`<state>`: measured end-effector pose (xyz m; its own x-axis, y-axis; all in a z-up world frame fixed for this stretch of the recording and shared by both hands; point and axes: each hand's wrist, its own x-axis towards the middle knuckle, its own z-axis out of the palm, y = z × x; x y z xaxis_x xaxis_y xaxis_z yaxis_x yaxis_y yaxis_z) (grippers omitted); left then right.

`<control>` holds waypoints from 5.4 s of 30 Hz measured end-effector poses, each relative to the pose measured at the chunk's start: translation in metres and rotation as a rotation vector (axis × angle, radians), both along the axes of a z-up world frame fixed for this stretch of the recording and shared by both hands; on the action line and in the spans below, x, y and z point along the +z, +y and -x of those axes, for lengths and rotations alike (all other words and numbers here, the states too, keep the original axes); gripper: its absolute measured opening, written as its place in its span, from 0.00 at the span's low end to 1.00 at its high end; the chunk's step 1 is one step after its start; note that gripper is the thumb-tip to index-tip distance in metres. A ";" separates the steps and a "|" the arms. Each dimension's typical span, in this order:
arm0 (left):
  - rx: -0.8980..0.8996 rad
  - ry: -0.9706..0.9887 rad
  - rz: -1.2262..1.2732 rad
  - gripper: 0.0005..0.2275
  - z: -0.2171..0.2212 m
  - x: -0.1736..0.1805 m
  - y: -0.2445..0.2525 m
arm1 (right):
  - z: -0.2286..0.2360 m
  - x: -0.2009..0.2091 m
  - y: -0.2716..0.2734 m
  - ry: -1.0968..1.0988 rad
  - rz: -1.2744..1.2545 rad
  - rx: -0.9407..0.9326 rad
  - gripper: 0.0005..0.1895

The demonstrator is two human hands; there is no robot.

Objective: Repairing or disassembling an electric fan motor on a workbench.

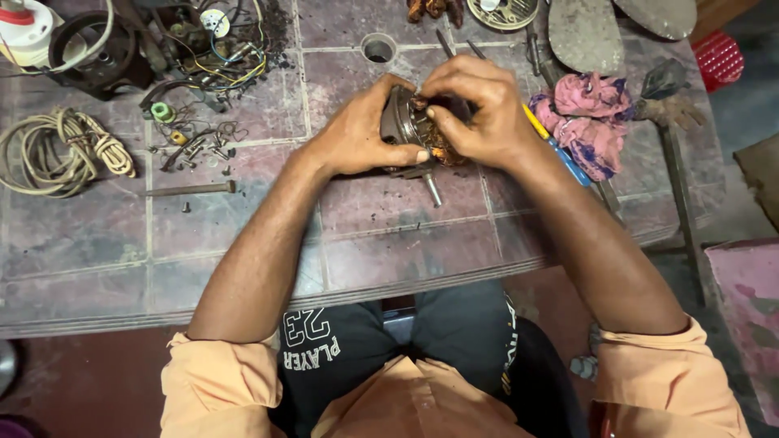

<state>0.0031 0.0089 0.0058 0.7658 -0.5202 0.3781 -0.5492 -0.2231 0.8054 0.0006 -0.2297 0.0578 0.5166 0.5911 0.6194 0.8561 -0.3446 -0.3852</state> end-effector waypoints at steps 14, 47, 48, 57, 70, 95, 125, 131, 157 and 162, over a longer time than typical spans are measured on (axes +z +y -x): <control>0.017 -0.011 -0.049 0.37 0.001 0.003 0.000 | 0.001 0.020 0.018 -0.016 0.225 -0.047 0.06; -0.096 0.204 -0.097 0.35 0.008 0.013 0.003 | -0.019 -0.024 -0.008 0.249 -0.031 0.146 0.14; -0.114 0.223 -0.084 0.35 0.007 0.015 0.004 | -0.026 -0.018 -0.006 0.249 0.027 0.178 0.14; -0.012 0.238 -0.226 0.34 0.003 0.025 -0.003 | -0.042 -0.031 -0.006 0.521 -0.006 0.188 0.14; 0.045 0.087 -0.164 0.36 0.007 0.014 0.000 | 0.121 -0.018 -0.134 0.088 0.052 -0.660 0.06; -0.020 0.111 -0.074 0.37 0.009 0.012 0.005 | 0.177 -0.018 -0.144 0.185 0.430 -0.780 0.22; 0.050 -0.026 -0.260 0.44 0.014 0.015 0.003 | 0.194 -0.065 -0.024 0.812 -0.749 -0.528 0.16; 0.064 -0.068 -0.356 0.44 0.012 0.012 0.003 | 0.177 -0.032 0.009 0.242 -0.064 -0.635 0.27; 0.158 -0.106 -0.392 0.41 0.013 0.008 -0.005 | 0.207 -0.023 0.004 0.151 0.335 -0.682 0.33; 0.175 -0.091 -0.430 0.40 0.021 0.016 -0.009 | 0.208 -0.030 0.003 0.095 0.344 -0.693 0.33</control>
